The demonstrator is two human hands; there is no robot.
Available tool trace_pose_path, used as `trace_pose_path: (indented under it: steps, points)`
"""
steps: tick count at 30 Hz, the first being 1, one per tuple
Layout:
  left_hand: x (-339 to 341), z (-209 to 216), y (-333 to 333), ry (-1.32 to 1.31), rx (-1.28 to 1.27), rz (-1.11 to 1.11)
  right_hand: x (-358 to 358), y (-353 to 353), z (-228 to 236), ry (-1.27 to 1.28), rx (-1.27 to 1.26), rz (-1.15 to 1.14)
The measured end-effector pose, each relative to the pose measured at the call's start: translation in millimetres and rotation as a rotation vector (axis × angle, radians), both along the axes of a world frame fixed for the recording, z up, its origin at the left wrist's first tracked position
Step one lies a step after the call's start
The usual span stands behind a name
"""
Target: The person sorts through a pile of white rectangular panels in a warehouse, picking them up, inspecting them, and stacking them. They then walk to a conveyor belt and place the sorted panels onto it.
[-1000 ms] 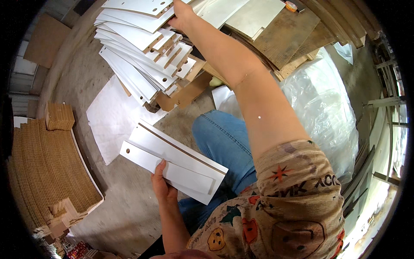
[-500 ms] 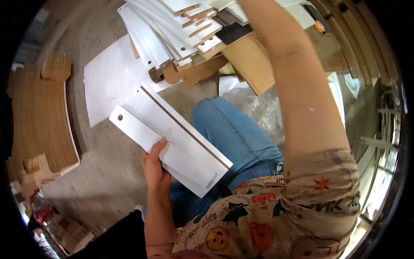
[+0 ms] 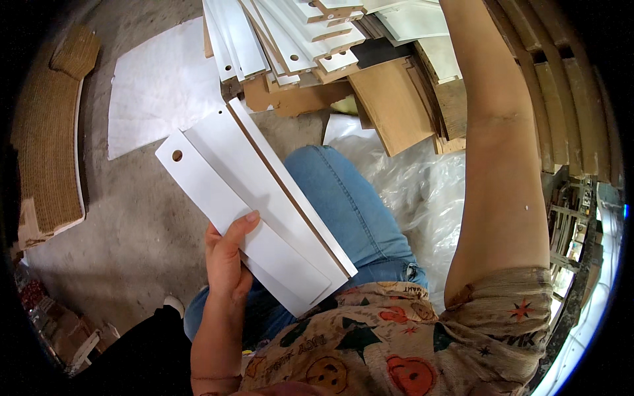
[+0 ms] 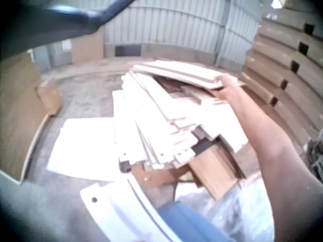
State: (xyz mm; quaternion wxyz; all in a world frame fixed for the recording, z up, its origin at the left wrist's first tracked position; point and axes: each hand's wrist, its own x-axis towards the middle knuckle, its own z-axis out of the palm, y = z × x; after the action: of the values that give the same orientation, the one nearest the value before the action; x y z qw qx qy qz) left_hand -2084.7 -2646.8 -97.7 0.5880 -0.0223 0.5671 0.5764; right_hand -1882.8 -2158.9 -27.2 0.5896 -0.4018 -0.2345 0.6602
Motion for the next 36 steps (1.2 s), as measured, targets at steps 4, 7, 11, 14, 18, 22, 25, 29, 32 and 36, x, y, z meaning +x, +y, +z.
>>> trace_pose_path:
  steps: [4,7,11,14,18,22,25,29,32,36]
  points:
    - [0,-5,-3,0.013,0.003,0.045,-1,-8,7,0.021,0.006,-0.003]
    - [-3,-5,-5,-0.028,0.000,0.052,-7,-16,14,0.088,-0.017,-0.020]
    - [-6,0,-5,-0.058,-0.004,0.050,-21,-37,28,0.120,-0.049,0.108]
    - [-5,-2,-7,0.012,0.010,0.038,-46,-71,33,0.144,0.004,0.209]
    - [-5,-1,-5,-0.038,0.041,0.029,-22,-35,36,0.041,-0.051,0.280]
    - [-7,3,-4,-0.070,0.040,0.025,-11,-18,32,-0.031,-0.068,0.215]
    - [-9,2,-5,-0.062,0.027,0.036,-25,-31,24,0.140,-0.229,0.023]
    - [-5,-2,-3,-0.068,0.035,-0.007,25,24,-12,-0.177,-0.151,-0.140]
    - [-12,3,-4,-0.039,-0.029,0.043,-8,6,-60,-0.095,-0.085,-0.085]
    - [-8,3,-2,-0.007,0.006,0.000,39,25,-86,0.044,0.025,0.092]
